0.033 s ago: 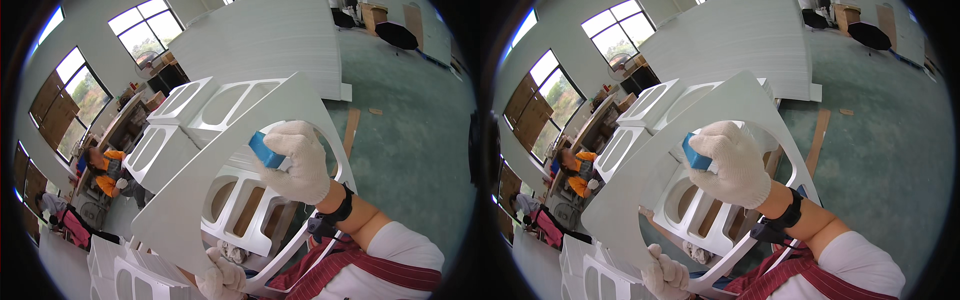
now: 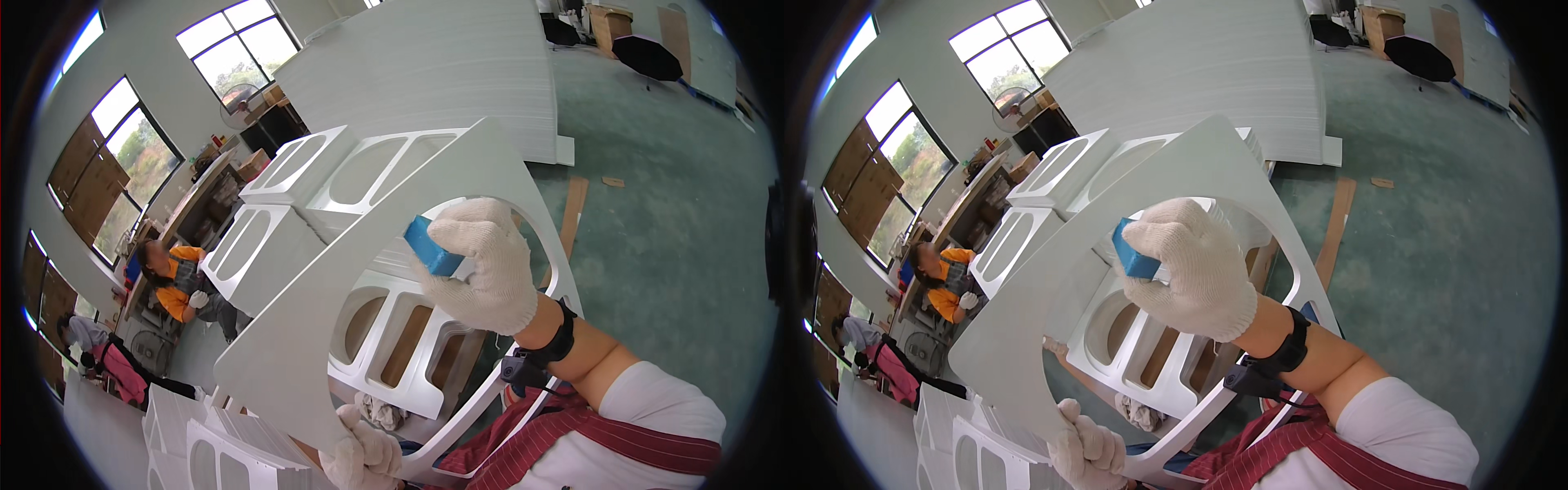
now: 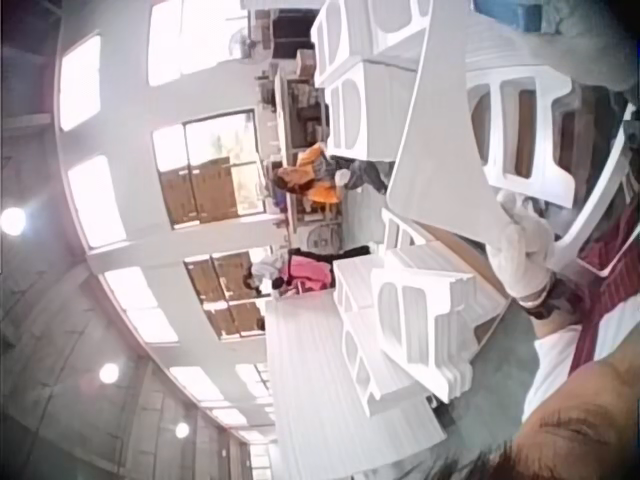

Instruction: Wiping the edges of white furniture panels with a blue sponge and stacking them on the floor.

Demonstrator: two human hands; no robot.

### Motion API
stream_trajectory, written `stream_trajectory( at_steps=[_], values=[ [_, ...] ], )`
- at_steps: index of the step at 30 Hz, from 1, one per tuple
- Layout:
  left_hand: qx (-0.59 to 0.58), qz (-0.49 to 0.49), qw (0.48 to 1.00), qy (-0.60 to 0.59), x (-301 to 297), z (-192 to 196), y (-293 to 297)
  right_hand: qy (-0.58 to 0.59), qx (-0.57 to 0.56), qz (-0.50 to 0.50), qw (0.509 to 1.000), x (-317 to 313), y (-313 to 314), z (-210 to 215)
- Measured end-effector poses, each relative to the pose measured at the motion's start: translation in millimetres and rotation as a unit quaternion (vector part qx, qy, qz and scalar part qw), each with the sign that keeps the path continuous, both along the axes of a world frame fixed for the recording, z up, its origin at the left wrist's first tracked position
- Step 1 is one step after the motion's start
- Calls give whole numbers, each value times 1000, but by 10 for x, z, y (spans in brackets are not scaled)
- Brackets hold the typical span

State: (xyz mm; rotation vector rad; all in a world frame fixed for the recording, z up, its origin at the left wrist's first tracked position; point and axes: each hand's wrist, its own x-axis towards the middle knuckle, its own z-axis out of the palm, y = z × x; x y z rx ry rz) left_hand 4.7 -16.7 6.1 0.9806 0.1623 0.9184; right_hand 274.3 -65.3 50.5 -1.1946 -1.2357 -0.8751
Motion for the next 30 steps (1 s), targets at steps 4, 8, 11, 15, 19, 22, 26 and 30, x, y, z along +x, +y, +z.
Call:
stream_trajectory(
  at_steps=[4, 8, 11, 15, 19, 22, 26, 30],
  values=[
    [-1, 0, 1000, -2, 3, 27, -12, -13, -20, 9, 1000, -43, -37, 36],
    [4, 8, 1000, 0, -15, 25, -12, -30, 38, -12, 999, 20, 11, 16],
    [-6, 21, 1000, 14, 15, 76, -34, -2, -7, 3, 1000, -26, -6, 29],
    [-3, 5, 1000, 1, -11, 52, -12, 20, -10, 74, 997, -31, -35, 41],
    [-3, 7, 1000, 1, -29, 29, 6, 250, 51, 260, 931, -42, -94, -19],
    [-1, 4, 1000, -4, -24, 25, 19, 404, 52, 367, 837, -48, -211, 81],
    [1, 4, 1000, -14, -41, -22, 30, 495, 44, 463, 734, 17, -246, 124],
    [3, -10, 1000, -9, -61, -42, 51, 523, 47, 554, 646, 73, -235, 104]
  ],
)
